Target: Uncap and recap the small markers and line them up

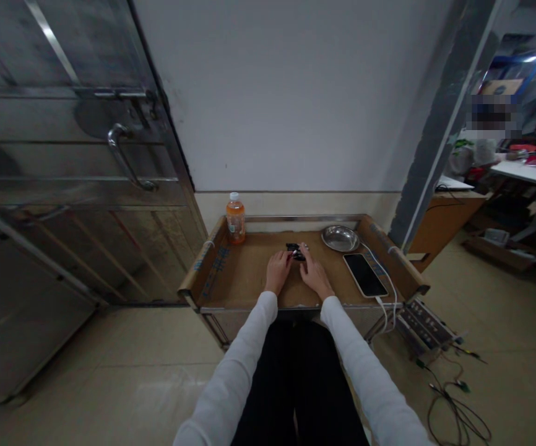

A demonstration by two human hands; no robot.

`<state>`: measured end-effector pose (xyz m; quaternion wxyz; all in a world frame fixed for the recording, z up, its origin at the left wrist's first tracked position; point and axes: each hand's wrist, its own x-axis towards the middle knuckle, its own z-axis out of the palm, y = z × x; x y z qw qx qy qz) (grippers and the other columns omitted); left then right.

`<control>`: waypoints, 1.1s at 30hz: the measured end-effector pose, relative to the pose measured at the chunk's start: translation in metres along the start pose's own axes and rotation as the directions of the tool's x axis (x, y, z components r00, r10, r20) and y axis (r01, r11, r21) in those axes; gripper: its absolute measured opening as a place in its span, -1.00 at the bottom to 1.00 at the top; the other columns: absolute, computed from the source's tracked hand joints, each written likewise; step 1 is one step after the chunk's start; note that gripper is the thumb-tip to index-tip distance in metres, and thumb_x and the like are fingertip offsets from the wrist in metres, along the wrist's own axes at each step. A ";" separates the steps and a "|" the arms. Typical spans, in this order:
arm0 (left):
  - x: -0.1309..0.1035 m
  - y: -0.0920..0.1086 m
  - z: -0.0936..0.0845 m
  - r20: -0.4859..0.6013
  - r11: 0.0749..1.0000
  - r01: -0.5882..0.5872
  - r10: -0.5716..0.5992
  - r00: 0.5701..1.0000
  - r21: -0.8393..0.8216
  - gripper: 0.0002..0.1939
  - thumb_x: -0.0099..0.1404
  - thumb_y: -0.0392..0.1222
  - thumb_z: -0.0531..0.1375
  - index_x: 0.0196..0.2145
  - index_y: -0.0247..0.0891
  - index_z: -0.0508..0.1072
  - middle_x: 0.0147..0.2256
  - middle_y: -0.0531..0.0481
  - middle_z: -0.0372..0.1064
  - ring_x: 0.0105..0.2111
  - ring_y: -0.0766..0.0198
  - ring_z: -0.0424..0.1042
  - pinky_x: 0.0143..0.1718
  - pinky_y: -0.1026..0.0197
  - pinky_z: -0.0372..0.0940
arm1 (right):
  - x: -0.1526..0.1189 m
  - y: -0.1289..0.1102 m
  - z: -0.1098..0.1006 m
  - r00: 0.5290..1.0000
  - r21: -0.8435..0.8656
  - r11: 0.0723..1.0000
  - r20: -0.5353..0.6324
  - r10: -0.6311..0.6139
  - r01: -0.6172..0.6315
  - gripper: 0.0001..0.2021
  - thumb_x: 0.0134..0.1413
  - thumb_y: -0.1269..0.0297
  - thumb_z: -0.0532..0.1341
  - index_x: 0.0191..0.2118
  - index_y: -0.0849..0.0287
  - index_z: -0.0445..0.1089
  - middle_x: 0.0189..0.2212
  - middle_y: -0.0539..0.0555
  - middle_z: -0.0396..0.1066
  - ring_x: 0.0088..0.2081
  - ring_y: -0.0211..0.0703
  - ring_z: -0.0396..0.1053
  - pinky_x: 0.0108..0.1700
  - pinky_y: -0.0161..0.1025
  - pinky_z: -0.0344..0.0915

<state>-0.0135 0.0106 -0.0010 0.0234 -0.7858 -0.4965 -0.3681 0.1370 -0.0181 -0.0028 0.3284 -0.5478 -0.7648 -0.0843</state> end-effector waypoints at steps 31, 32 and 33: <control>0.001 -0.002 0.002 0.191 0.995 0.033 -0.015 0.981 -0.092 -0.88 0.30 -0.31 0.09 -0.24 -0.24 0.41 -0.22 -0.08 0.30 -0.17 0.19 0.33 -0.06 0.12 0.26 | -0.002 0.005 0.006 0.982 -0.216 0.963 0.063 0.177 -0.159 -0.86 0.14 0.38 0.07 -0.21 0.19 0.33 -0.23 0.13 0.34 -0.15 -0.09 0.22 -0.11 -0.21 0.07; 0.001 -0.002 0.001 0.194 0.995 0.036 -0.017 0.981 -0.095 -0.88 0.29 -0.30 0.10 -0.24 -0.24 0.41 -0.22 -0.08 0.30 -0.17 0.19 0.33 -0.06 0.11 0.26 | -0.002 0.005 0.006 0.982 -0.217 0.963 0.063 0.177 -0.160 -0.86 0.15 0.38 0.07 -0.21 0.18 0.33 -0.23 0.13 0.34 -0.15 -0.08 0.22 -0.11 -0.20 0.07; 0.002 -0.001 0.000 0.197 0.994 0.037 -0.018 0.980 -0.098 -0.89 0.29 -0.31 0.10 -0.24 -0.25 0.41 -0.22 -0.08 0.30 -0.17 0.18 0.33 -0.06 0.11 0.25 | -0.003 0.005 0.006 0.982 -0.217 0.963 0.063 0.179 -0.161 -0.86 0.15 0.37 0.07 -0.21 0.18 0.33 -0.23 0.13 0.34 -0.15 -0.08 0.22 -0.12 -0.20 0.07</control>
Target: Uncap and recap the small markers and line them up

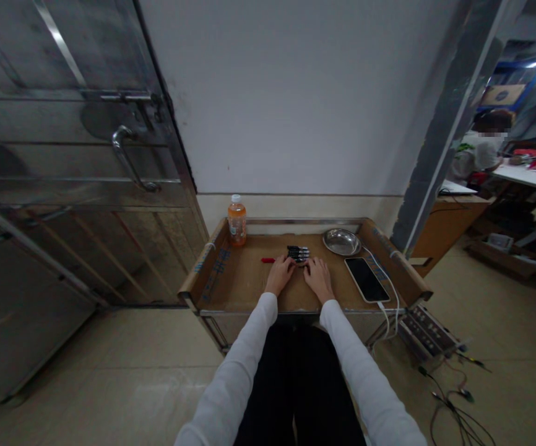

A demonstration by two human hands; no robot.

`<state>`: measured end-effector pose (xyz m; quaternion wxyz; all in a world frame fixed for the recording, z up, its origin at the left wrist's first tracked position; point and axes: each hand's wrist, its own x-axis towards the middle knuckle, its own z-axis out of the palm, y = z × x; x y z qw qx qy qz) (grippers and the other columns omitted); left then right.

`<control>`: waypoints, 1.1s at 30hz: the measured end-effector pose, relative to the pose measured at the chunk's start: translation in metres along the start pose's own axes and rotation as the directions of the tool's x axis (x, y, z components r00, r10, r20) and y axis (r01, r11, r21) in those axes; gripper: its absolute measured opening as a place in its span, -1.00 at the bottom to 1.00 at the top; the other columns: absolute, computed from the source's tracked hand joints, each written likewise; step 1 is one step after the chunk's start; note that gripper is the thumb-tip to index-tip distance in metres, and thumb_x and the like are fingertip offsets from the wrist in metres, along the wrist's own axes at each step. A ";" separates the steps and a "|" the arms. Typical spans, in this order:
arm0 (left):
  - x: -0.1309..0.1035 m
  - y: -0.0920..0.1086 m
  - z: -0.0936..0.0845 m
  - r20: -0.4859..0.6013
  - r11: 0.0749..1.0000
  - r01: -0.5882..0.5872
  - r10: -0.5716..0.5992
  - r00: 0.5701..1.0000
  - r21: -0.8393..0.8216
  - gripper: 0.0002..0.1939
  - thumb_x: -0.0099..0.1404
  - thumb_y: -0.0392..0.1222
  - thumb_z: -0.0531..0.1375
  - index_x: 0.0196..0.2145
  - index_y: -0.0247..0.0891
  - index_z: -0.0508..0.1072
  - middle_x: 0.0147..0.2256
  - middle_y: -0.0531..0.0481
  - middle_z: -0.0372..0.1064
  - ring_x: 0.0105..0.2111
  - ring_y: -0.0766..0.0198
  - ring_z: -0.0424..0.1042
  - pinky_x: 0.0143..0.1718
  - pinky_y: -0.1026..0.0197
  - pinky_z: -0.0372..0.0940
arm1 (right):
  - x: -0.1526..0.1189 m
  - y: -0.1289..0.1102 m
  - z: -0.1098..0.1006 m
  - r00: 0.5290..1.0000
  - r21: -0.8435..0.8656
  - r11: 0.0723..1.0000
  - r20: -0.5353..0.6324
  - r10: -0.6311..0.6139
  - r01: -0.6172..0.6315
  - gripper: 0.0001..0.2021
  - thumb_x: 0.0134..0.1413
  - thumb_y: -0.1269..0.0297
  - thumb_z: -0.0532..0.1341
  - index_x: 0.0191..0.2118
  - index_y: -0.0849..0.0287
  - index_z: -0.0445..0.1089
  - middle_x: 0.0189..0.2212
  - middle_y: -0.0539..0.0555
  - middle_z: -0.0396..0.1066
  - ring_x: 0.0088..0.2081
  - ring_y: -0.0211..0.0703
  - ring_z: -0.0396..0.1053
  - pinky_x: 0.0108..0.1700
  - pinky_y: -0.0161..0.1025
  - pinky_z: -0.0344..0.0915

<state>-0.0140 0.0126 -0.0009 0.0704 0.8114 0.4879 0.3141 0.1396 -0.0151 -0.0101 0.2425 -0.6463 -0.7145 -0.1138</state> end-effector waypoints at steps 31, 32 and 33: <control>-0.001 0.000 -0.001 0.037 0.982 -0.039 0.046 0.998 -0.186 -0.83 0.32 -0.33 0.05 -0.14 -0.23 0.34 -0.19 -0.06 0.39 -0.16 0.23 0.38 -0.05 0.14 0.29 | 0.005 0.007 0.009 0.986 0.304 0.939 -0.021 -0.164 0.163 -0.83 0.22 0.37 0.03 -0.19 0.15 0.35 -0.23 0.11 0.41 -0.15 -0.09 0.30 -0.10 -0.19 0.19; -0.001 0.001 -0.002 0.038 0.981 -0.045 0.053 0.998 -0.190 -0.83 0.32 -0.32 0.05 -0.13 -0.23 0.34 -0.19 -0.06 0.39 -0.17 0.23 0.39 -0.06 0.14 0.30 | 0.004 0.006 0.008 0.986 0.291 0.943 -0.021 -0.163 0.162 -0.83 0.21 0.36 0.03 -0.18 0.14 0.35 -0.22 0.11 0.40 -0.15 -0.08 0.30 -0.10 -0.19 0.19; -0.002 0.002 -0.002 0.039 0.981 -0.053 0.062 0.997 -0.189 -0.82 0.33 -0.30 0.05 -0.12 -0.23 0.34 -0.20 -0.06 0.40 -0.17 0.23 0.39 -0.06 0.14 0.30 | 0.004 0.006 0.007 0.987 0.273 0.949 -0.020 -0.161 0.160 -0.83 0.21 0.35 0.04 -0.18 0.14 0.36 -0.22 0.12 0.40 -0.15 -0.08 0.30 -0.10 -0.19 0.19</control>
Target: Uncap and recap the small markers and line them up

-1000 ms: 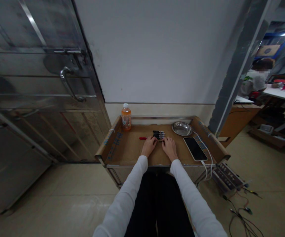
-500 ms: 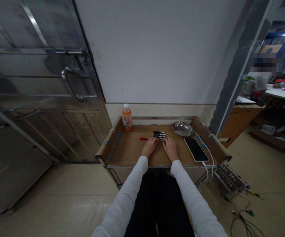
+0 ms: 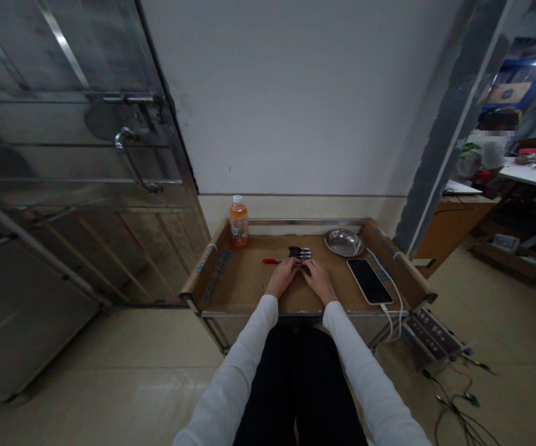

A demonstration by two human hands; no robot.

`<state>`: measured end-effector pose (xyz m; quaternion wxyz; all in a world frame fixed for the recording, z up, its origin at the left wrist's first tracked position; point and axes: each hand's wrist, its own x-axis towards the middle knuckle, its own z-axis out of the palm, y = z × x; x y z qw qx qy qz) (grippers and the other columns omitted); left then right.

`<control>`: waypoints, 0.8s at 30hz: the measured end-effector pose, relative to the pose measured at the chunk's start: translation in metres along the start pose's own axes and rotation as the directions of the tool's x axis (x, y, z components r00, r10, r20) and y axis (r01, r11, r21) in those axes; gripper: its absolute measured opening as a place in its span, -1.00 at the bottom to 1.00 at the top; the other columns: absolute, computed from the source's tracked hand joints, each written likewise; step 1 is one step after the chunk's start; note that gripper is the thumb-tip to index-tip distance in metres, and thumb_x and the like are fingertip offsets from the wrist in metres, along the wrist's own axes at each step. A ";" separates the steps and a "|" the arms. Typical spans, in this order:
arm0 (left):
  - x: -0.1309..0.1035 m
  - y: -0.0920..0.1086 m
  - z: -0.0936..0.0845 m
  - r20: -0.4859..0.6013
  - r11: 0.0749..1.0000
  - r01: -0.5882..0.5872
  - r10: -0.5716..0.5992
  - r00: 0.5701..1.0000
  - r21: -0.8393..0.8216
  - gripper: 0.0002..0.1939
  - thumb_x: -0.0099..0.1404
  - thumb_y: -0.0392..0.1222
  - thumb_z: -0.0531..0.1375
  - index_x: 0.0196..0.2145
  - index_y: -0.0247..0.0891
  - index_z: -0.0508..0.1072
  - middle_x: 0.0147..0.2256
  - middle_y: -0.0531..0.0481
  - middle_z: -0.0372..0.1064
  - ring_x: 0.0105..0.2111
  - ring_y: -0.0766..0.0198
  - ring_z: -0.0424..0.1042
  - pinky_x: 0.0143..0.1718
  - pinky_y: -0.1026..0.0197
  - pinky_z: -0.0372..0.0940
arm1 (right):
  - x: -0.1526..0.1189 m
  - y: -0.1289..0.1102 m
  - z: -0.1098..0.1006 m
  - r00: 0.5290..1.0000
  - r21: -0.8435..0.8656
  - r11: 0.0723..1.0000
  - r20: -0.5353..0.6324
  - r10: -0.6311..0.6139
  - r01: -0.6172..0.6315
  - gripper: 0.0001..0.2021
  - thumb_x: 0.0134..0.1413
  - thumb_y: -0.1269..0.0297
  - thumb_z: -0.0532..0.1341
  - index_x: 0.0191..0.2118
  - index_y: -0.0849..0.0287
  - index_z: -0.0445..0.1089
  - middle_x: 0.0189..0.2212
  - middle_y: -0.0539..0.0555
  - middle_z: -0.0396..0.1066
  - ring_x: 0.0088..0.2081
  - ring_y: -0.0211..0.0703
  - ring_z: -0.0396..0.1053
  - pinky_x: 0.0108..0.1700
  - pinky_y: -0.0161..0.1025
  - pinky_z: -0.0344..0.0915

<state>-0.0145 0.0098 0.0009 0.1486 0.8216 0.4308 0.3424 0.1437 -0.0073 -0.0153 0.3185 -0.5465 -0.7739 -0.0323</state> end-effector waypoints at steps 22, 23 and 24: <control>0.001 0.001 0.000 -0.025 0.974 -0.003 0.009 1.000 0.228 -0.83 0.34 -0.21 0.07 -0.16 -0.23 0.40 -0.18 -0.10 0.35 -0.13 0.16 0.35 -0.07 0.10 0.24 | 0.000 -0.007 -0.009 0.979 -0.217 0.955 -0.056 0.195 -0.203 -0.75 0.27 0.31 -0.03 -0.13 0.16 0.38 -0.23 0.17 0.40 -0.17 -0.08 0.31 -0.11 -0.19 0.13; 0.001 0.001 0.000 -0.027 0.974 -0.013 0.019 0.999 0.225 -0.83 0.34 -0.21 0.06 -0.16 -0.23 0.39 -0.18 -0.10 0.35 -0.14 0.17 0.35 -0.07 0.11 0.25 | 0.001 -0.007 -0.010 0.984 -0.183 0.967 -0.049 0.171 -0.177 -0.74 0.27 0.32 -0.03 -0.12 0.16 0.38 -0.21 0.17 0.41 -0.16 -0.09 0.32 -0.09 -0.18 0.14; 0.001 0.000 0.000 -0.031 0.976 -0.021 0.029 0.999 0.219 -0.83 0.35 -0.22 0.05 -0.16 -0.23 0.39 -0.18 -0.10 0.35 -0.14 0.17 0.35 -0.08 0.11 0.25 | 0.001 -0.008 -0.010 0.989 -0.140 0.979 -0.046 0.143 -0.148 -0.72 0.27 0.35 -0.05 -0.08 0.16 0.37 -0.18 0.16 0.41 -0.14 -0.09 0.33 -0.07 -0.18 0.16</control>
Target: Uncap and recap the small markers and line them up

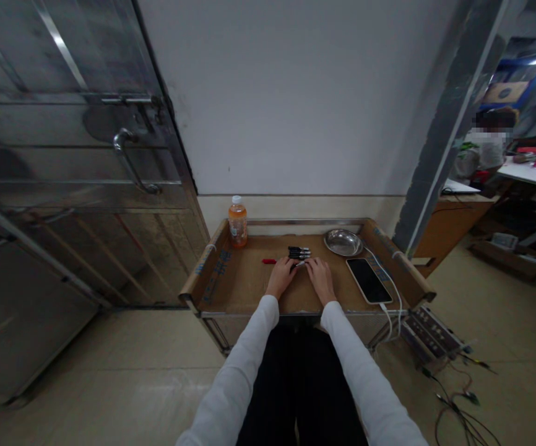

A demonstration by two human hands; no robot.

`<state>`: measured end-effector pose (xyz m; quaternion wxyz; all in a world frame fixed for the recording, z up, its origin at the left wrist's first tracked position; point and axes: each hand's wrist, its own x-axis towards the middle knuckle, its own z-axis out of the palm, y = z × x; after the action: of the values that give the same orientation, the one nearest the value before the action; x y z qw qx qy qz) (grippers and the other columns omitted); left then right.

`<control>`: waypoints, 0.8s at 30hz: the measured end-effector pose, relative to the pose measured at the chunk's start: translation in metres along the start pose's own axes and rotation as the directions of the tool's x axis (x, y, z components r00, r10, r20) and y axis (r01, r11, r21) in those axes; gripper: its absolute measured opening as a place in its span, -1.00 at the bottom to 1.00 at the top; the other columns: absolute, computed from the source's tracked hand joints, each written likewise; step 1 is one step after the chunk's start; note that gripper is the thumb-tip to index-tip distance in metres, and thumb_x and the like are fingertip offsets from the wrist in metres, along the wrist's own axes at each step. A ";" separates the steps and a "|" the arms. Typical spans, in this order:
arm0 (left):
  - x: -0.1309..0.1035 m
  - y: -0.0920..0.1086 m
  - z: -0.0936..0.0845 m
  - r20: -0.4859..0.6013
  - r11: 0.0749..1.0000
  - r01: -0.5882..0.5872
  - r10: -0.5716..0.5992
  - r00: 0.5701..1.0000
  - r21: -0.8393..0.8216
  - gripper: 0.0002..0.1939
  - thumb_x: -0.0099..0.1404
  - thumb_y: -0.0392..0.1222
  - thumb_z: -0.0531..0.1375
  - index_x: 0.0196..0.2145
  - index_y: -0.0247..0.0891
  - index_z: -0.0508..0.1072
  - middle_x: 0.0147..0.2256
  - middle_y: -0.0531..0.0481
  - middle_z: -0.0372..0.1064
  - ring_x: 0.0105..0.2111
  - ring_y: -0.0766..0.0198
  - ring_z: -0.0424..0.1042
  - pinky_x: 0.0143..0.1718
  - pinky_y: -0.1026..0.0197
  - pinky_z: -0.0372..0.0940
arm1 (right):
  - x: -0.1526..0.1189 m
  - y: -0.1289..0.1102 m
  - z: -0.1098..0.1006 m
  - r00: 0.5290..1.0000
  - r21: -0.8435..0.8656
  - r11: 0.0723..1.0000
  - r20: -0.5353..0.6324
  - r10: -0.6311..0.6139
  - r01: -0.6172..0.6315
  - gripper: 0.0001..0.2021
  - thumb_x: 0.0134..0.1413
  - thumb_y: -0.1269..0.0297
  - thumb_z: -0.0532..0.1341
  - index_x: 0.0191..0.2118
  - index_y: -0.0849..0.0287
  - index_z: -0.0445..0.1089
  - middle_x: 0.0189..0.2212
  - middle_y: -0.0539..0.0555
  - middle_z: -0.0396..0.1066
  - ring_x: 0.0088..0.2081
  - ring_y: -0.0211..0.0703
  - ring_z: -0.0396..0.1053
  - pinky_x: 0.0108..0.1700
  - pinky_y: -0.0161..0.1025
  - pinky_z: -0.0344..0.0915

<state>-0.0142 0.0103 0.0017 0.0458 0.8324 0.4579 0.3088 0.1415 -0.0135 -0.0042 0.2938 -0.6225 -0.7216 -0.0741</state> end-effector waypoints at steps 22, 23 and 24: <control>-0.008 0.013 -0.005 -0.242 0.868 0.414 -0.355 0.903 0.273 -0.76 0.33 -0.37 -0.12 -0.21 -0.41 0.32 -0.22 -0.27 0.29 -0.10 0.02 0.25 -0.01 -0.04 0.16 | -0.002 -0.001 0.010 0.999 0.017 0.999 0.008 0.039 -0.039 -0.62 0.14 0.43 0.02 0.07 0.15 0.29 0.00 0.18 0.29 -0.03 -0.06 0.24 0.01 -0.15 0.21; -0.008 0.013 -0.004 -0.243 0.870 0.401 -0.338 0.909 0.289 -0.75 0.33 -0.38 -0.13 -0.22 -0.42 0.32 -0.23 -0.26 0.29 -0.11 0.02 0.25 -0.01 -0.05 0.16 | -0.002 -0.001 0.009 0.999 0.020 0.999 0.007 0.038 -0.038 -0.63 0.14 0.43 0.02 0.06 0.15 0.29 -0.01 0.18 0.29 -0.03 -0.06 0.24 0.01 -0.15 0.20; -0.008 0.012 -0.004 -0.247 0.871 0.391 -0.326 0.913 0.298 -0.75 0.32 -0.39 -0.13 -0.22 -0.42 0.32 -0.23 -0.26 0.29 -0.11 0.01 0.24 -0.01 -0.06 0.16 | -0.002 -0.001 0.008 0.999 0.025 0.999 0.005 0.037 -0.037 -0.63 0.14 0.44 0.02 0.05 0.15 0.30 -0.02 0.18 0.29 -0.04 -0.07 0.24 0.00 -0.16 0.20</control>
<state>-0.0102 -0.0036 0.0054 -0.0859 0.6946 0.6535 0.2883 0.1374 -0.0113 -0.0117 0.3011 -0.6323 -0.7114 -0.0582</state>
